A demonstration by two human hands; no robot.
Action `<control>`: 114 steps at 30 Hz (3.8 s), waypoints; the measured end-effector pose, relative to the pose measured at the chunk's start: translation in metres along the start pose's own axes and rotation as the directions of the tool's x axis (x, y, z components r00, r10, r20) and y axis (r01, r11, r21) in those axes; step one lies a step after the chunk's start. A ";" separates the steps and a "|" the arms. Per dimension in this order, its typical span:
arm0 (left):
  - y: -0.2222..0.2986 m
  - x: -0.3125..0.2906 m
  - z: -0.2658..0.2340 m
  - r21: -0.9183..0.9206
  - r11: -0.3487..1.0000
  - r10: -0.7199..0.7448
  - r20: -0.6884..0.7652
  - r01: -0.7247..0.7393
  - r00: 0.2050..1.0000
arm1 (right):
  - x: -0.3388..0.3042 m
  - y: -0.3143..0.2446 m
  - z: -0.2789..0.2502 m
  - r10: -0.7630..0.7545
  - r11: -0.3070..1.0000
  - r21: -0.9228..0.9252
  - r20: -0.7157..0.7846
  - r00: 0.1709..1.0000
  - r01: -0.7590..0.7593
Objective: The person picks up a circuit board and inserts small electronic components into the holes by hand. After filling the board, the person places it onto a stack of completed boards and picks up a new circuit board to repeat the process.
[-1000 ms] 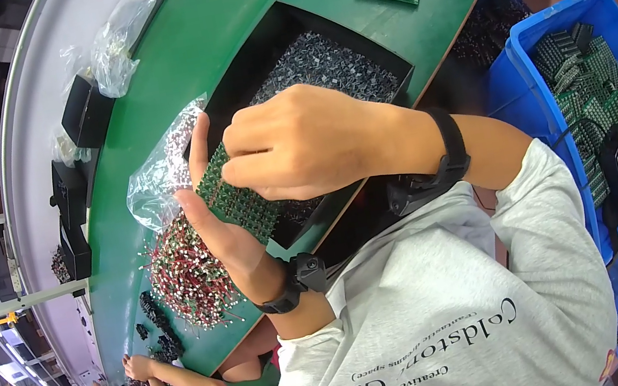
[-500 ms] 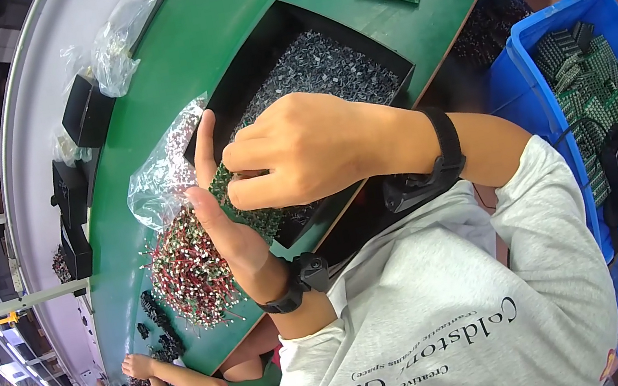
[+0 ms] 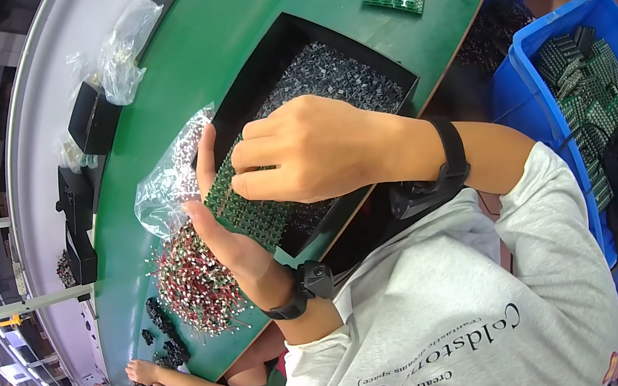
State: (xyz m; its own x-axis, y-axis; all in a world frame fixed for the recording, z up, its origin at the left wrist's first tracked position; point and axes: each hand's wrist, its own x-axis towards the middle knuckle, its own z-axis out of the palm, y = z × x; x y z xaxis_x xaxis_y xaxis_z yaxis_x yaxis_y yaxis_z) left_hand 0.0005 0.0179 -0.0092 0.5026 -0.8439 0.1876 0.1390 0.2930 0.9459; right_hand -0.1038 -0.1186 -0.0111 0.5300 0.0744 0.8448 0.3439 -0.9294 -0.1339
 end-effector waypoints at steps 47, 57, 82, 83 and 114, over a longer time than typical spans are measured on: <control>-0.005 0.010 -0.007 0.055 0.990 0.133 -0.078 -0.129 0.988 | 0.002 -0.007 0.014 0.324 0.942 0.130 -0.102 0.941 -0.310; -0.002 0.007 -0.016 -0.167 0.984 0.060 -0.044 -0.067 0.997 | 0.008 0.002 0.006 0.141 0.989 -0.039 -0.002 0.990 -0.141; 0.003 0.010 -0.010 0.020 1.000 0.012 -0.060 -0.011 0.998 | 0.007 0.009 -0.001 0.111 0.994 0.019 0.023 0.994 -0.111; 0.003 0.010 -0.009 0.021 1.000 0.011 -0.059 -0.010 0.998 | 0.008 0.007 0.002 0.122 0.992 0.018 0.032 0.992 -0.123; 0.005 0.007 -0.014 -0.042 0.999 0.031 -0.041 -0.032 0.999 | 0.006 0.011 0.010 0.089 0.996 0.022 0.017 0.996 -0.089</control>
State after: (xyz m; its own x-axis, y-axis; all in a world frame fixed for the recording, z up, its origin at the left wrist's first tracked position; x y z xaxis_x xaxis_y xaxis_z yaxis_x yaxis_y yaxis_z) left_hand 0.0163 0.0197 -0.0067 0.5414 -0.8153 0.2053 0.1583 0.3387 0.9275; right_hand -0.0891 -0.1247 -0.0131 0.5713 -0.0027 0.8207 0.3121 -0.9241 -0.2203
